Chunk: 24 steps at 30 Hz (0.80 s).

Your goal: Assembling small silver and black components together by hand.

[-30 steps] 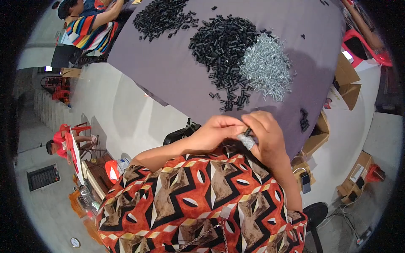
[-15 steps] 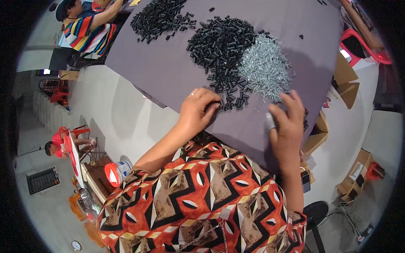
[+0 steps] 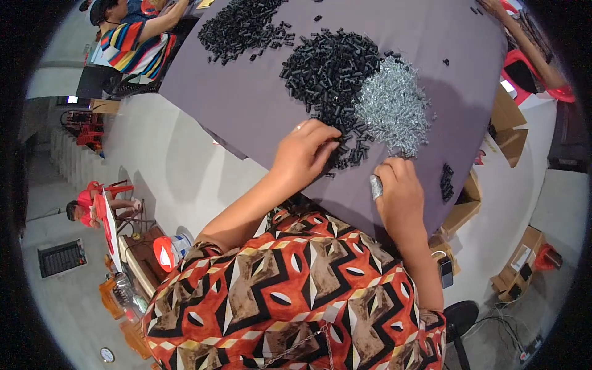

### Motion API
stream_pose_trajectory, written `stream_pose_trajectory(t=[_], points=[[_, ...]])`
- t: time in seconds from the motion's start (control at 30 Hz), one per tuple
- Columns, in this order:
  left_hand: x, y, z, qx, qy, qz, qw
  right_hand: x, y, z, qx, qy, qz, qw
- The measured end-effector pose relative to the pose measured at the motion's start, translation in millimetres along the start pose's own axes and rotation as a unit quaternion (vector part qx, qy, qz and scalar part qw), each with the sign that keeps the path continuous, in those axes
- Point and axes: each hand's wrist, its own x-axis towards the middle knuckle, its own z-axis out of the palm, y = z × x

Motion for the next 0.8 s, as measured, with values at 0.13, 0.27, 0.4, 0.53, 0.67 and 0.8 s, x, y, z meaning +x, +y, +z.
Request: stream_pose_trajectory(t=[0.13,0.27,0.4,0.53,0.67,0.8], points=[[17,4,7,0.052,-0.017,0.026,0.998,1,-2,-5,0.022,-0.009,0.019,1.0],[22,4,9,0.112,-0.039,0.05,0.992,7,-6,-12,0.037,-0.069,0.032,0.996],[14,-1,9,0.062,-0.035,0.052,0.996,-2,4,-9,0.109,-0.033,0.029,0.993],[8,-6,5,0.026,-0.018,0.037,0.999,-11,12,-6,0.332,-0.024,0.179,0.926],[16,-3,3,0.01,-0.011,0.039,0.999,-7,16,1,0.361,0.002,0.185,0.914],[42,2,8,0.021,0.001,0.079,0.997,-8,21,11,0.407,0.034,0.165,0.898]])
